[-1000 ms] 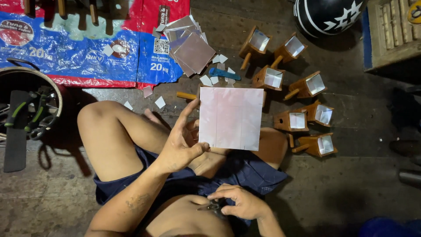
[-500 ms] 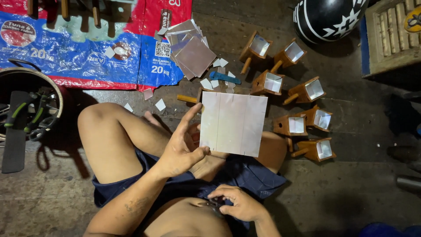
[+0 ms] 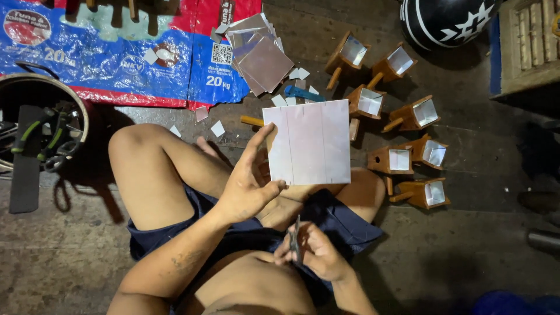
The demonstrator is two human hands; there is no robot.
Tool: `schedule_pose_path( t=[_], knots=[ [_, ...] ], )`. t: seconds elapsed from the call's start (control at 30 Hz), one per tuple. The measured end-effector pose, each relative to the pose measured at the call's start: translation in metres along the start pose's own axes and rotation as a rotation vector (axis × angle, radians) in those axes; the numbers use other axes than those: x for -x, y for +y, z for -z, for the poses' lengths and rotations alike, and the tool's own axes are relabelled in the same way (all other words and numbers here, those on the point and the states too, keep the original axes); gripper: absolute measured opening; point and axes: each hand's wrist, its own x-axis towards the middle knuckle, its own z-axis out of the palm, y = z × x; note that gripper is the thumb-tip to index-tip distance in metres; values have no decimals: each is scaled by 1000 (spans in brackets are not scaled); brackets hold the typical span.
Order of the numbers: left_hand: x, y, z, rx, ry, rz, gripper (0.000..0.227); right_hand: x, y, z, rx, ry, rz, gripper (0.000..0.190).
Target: Marking reflective sheets with a pen and cutting them to size using scissors to fit into wooden frames
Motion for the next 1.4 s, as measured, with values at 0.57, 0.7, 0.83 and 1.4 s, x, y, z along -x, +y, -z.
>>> schedule_pose_path(
  t=[0.57,0.7,0.83,1.4],
  knots=[
    [3,29,-20,-335,121,75,102,-49,-30,1,293,53,339,85],
    [7,35,-24,-357,111,51,98,-52,-39,-6,349,18,375,85],
    [8,36,-25,-325,101,22,99,-52,-47,-8,361,18,340,93],
    [8,43,-26,-489,31,-128,91,-62,-71,-26,431,-28,328,89]
  ],
)
